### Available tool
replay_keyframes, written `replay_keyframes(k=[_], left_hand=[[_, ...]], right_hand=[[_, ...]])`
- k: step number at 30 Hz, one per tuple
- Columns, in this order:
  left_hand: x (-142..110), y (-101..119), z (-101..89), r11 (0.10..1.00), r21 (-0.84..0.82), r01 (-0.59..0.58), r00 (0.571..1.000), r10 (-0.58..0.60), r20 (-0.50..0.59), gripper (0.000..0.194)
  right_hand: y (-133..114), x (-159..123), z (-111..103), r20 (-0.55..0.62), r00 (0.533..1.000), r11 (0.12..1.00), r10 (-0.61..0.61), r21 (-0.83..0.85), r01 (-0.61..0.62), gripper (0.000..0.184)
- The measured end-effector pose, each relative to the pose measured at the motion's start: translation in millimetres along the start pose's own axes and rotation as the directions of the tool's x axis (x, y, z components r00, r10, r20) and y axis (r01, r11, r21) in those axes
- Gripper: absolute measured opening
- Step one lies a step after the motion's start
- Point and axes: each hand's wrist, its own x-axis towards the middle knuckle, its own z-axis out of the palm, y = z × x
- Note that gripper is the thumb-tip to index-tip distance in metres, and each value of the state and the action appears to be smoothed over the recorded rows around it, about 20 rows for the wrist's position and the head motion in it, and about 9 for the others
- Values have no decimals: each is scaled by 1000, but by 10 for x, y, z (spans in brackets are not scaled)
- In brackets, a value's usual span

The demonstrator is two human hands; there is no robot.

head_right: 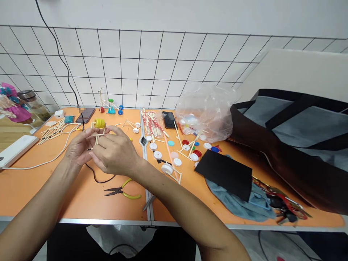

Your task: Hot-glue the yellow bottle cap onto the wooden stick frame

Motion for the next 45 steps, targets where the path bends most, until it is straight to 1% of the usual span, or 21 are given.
replay_keyframes(k=[2,3,6,8,9,11,14,17,19,23,26,30,32,38,40,43,44,45], left_hand=[[7,-12,0,1000,-22,-11,1000,11,2,44],[11,-18,3,999,-40,-21,1000,21,0,43],[27,-31,7,996,-79,-44,999,44,-10,38],[35,-39,4,996,-70,-46,999,45,-17,33],[38,-43,1,997,-61,-44,999,43,-19,31],[41,-49,-3,998,-44,-38,999,37,-18,30],[38,-53,3,999,-39,-23,1000,22,-2,35],[33,-53,18,999,-47,-17,1000,17,4,37],[33,-54,21,999,-52,-13,1000,13,3,35],[43,-56,2,996,-84,12,1000,-13,-10,34],[43,-52,-24,993,-113,25,1000,-25,-2,38],[23,-38,-61,994,-87,62,998,-60,26,42],[12,-33,-74,996,-61,72,997,-71,32,45],[15,-34,-102,998,-18,52,998,-51,39,50],[18,-34,-114,999,-9,33,999,-32,32,50],[15,-30,-119,1000,-2,21,999,-21,32,52],[11,-27,-115,1000,-1,24,999,-24,30,53],[7,-25,-108,1000,1,25,999,-25,25,53]], right_hand=[[-18,17,7,-17,1000,1000,-11,-19,11,34],[-22,20,10,-32,999,1000,3,-27,-4,33],[4,4,17,-84,988,990,127,-55,-131,24],[50,-14,24,-96,974,974,203,-80,-211,16],[76,-20,28,-92,970,969,224,-90,-232,14],[124,-22,43,-73,968,964,239,-103,-246,17],[173,-5,75,-79,971,964,224,-127,-232,17],[201,3,102,-103,972,964,209,-143,-222,22],[211,-5,103,-93,974,968,208,-126,-218,24],[205,-55,59,-62,976,974,211,-69,-215,23],[170,-110,12,-47,990,991,130,-3,-130,25],[117,-148,-33,26,1000,1000,12,25,-13,31],[109,-135,-31,45,999,1000,-16,18,15,33],[120,-79,36,27,998,998,-58,-37,59,34],[117,-83,37,9,999,998,-45,-38,45,35],[124,-91,3,-54,997,998,49,-43,-51,35],[131,-89,-10,-73,996,997,57,-54,-61,36],[138,-82,-22,-83,996,997,39,-69,-45,38]])
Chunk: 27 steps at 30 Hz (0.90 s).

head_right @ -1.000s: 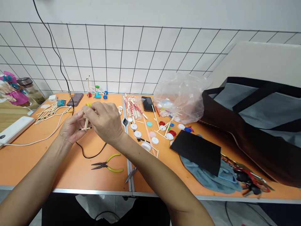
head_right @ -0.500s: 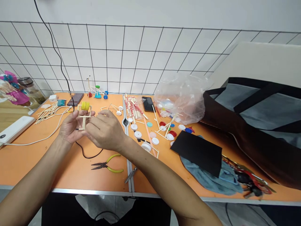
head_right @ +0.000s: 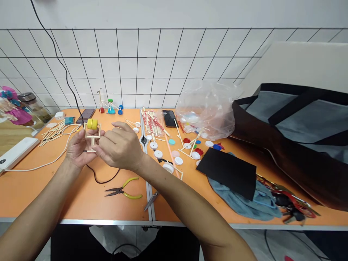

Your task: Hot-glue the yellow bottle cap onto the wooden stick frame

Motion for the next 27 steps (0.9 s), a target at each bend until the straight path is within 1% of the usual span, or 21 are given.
replay_keyframes(k=[3,5,8,10,12,14,17,19,22,27], left_hand=[[-13,9,32,1000,19,-8,1000,8,-14,54],[-18,16,52,1000,30,-9,1000,9,-6,55],[-15,22,53,1000,4,8,1000,-8,5,57],[-9,21,22,1000,-27,14,1000,-14,-3,54],[-4,23,-30,997,-69,22,1000,-23,-19,44],[-1,31,-84,990,-131,46,998,-51,-35,31],[1,50,-127,969,-224,99,992,-114,-54,14],[1,60,-123,957,-263,121,988,-141,-59,12],[1,63,-95,953,-275,131,988,-149,-46,12],[-7,43,-29,962,-238,137,990,-144,-10,15]], right_hand=[[16,44,-1,8,993,992,-119,-31,119,40],[15,80,19,15,989,988,-150,-39,151,41],[3,122,44,7,989,988,-151,-26,151,42],[-3,137,44,11,987,987,-159,-4,159,42],[-7,143,34,33,987,987,-160,15,160,43],[-10,145,21,49,987,988,-153,29,152,45],[-15,148,9,30,989,988,-142,56,141,47],[-19,150,7,3,991,988,-133,78,132,47],[-21,144,11,-17,992,987,-126,99,127,45],[-8,100,33,19,990,986,-143,93,141,40]])
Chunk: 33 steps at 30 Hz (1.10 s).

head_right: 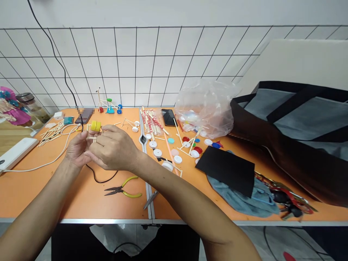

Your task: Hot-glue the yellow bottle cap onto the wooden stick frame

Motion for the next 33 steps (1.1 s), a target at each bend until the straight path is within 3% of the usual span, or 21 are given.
replay_keyframes(k=[12,22,33], left_hand=[[14,-45,41,995,94,-34,999,31,41,25],[-10,-53,76,993,89,-81,997,80,14,27],[-19,-42,54,992,127,2,996,-14,91,30]], right_hand=[[-22,13,-13,-39,999,1000,-21,10,22,44],[-160,48,-67,-97,982,975,165,169,-147,49],[-140,31,-27,-68,996,994,62,94,-56,47]])
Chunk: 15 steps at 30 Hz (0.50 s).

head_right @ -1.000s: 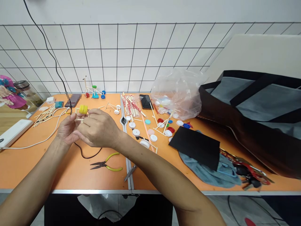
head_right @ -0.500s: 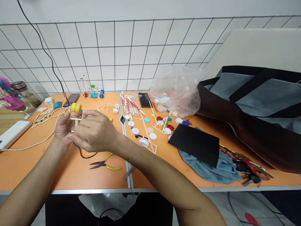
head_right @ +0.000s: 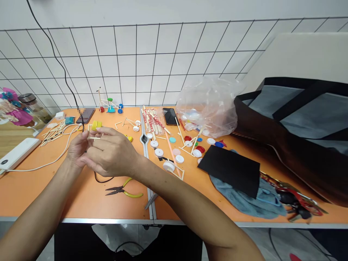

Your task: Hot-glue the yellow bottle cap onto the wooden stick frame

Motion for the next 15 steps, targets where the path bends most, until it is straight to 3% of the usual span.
replay_keyframes(k=[6,9,11,15], left_hand=[[19,-28,63,998,-53,-33,998,30,-63,25],[33,-19,54,998,-55,-43,997,40,-62,25],[44,-15,33,997,-58,-50,996,46,-72,24],[64,-34,5,994,-75,-84,993,78,-90,22]], right_hand=[[-33,-27,-37,34,999,996,22,82,-24,40],[-56,-83,-65,51,988,980,147,126,-153,39],[-54,-138,-79,74,945,933,318,152,-326,39],[0,-215,-90,66,801,764,596,262,-590,23]])
